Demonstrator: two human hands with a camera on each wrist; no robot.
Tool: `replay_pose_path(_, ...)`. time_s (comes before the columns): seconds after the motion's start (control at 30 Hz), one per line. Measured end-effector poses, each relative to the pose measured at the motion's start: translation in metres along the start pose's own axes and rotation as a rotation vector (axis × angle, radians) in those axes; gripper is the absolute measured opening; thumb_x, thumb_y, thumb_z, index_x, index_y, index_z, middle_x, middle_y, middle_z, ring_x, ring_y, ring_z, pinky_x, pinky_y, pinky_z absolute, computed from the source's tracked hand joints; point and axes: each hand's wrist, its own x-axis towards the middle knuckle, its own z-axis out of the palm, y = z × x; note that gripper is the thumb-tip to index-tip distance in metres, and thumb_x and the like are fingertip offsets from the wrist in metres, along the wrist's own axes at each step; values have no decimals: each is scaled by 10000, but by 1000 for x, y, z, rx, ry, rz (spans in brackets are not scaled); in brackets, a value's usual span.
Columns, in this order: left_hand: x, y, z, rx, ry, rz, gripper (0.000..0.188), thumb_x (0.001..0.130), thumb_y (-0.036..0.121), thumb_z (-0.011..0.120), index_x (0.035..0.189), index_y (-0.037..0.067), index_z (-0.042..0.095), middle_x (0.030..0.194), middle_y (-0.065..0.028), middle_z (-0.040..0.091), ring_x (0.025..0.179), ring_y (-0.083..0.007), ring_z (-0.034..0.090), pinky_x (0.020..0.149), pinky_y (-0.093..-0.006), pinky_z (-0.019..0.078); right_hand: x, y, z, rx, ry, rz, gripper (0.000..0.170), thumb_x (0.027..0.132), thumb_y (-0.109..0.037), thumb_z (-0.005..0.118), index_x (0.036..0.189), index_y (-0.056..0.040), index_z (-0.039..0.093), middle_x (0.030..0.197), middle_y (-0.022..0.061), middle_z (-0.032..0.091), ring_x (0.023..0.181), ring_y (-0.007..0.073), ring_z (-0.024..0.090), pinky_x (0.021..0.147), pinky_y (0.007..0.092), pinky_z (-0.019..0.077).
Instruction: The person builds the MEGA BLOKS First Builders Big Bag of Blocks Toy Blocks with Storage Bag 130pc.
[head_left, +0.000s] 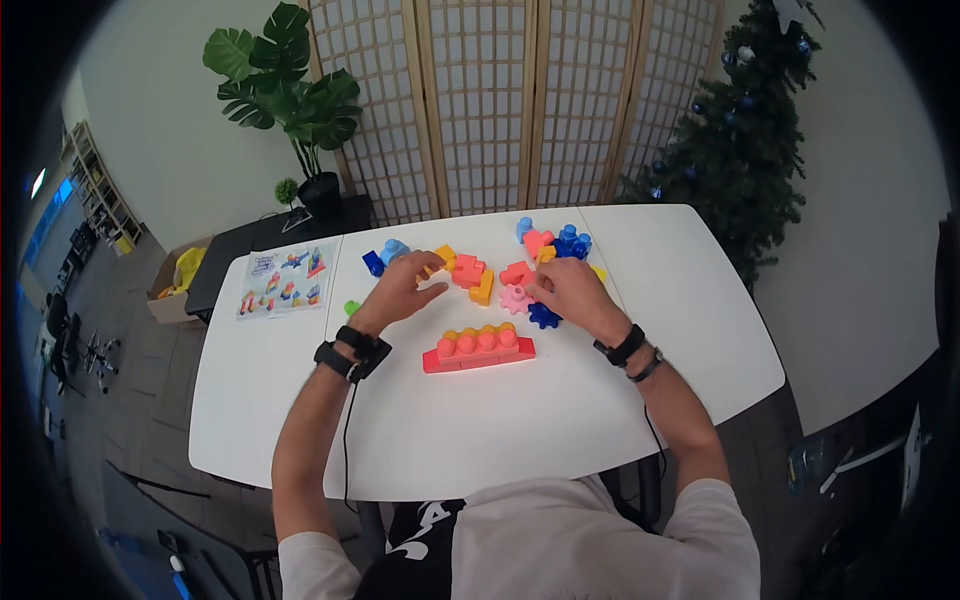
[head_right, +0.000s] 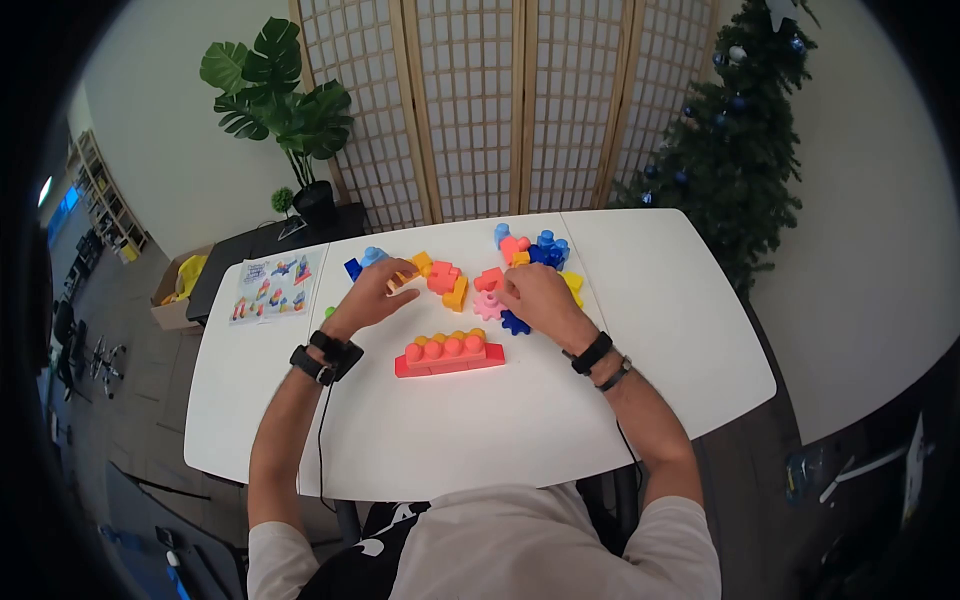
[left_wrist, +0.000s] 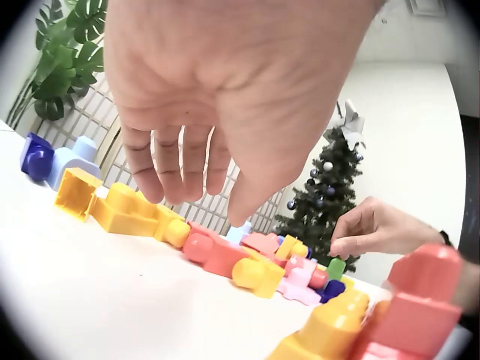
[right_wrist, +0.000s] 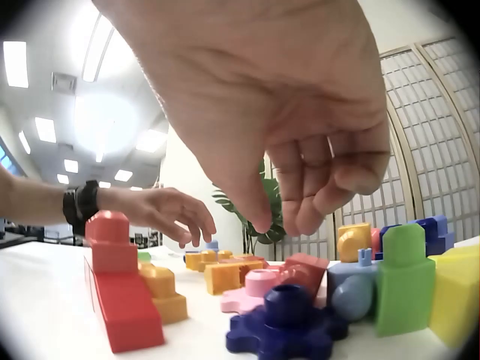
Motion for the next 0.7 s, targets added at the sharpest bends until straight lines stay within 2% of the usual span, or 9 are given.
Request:
replay_pose_path(0.03,8,-8,8,44,-14,26,408,945,210,851,1269,6,711,1176,-143,758,1045,-300,723,911,-394,596,1,5,8,-102,93,23,346,905,-337,832,835,-6,759,796,140,763,764,372,746,722,461,599)
replay_pose_path(0.13,22,-12,24,113,-51,34,336,911,120,829,1200,4,702,1195,-167,760,1099,-339,731,955,-414,593,0,8,24,-242,88,154,359,856,-358,865,760,-33,748,741,150,729,730,341,738,673,462,587)
replay_pose_path(0.17,23,-13,30,105,-64,29,335,908,119,830,1197,8,703,1208,-172,759,1113,-339,730,960,-420,593,0,8,29,-253,118,159,373,810,-388,882,755,-41,756,722,148,726,729,355,740,676,481,594)
replay_pose_path(0.3,23,-15,42,101,-51,26,304,899,122,832,1155,6,715,1183,-172,774,1111,-345,742,969,-434,592,0,11,35,-227,115,192,354,817,-371,875,757,-40,764,732,150,736,742,360,747,692,483,602)
replay_pose_path(0.37,21,-15,43,107,-50,35,298,897,121,833,1145,0,720,1156,-169,781,1091,-348,748,970,-433,591,0,7,26,-171,111,227,298,830,-300,886,905,-31,783,853,181,775,835,385,776,727,485,622)
replay_pose_path(0.5,16,-18,37,70,-44,21,286,914,122,837,1147,-6,732,1102,-152,797,1056,-302,770,928,-394,618,3,4,10,-76,226,156,302,818,-237,898,965,-11,762,876,183,775,843,384,772,742,473,620)
replay_pose_path(0.57,15,-26,38,47,-52,7,279,923,120,838,1149,-9,737,1097,-146,800,1050,-280,777,914,-374,627,8,9,7,122,239,34,293,832,-174,896,1029,-8,757,951,136,809,891,272,805,828,381,647)
replay_pose_path(0.67,13,-24,38,-83,-58,-33,262,937,107,851,1154,1,751,1103,-113,802,1033,-227,783,926,-328,629,13,1,-1,462,172,-39,242,839,-69,876,1026,13,746,961,113,812,930,216,809,875,337,647)
replay_pose_path(0.7,10,-20,39,-109,-42,-43,263,936,103,853,1157,-5,757,1089,-111,803,1010,-216,785,932,-318,631,13,-3,-3,461,174,-41,242,839,-69,876,1026,13,746,961,113,812,930,216,809,875,337,647)
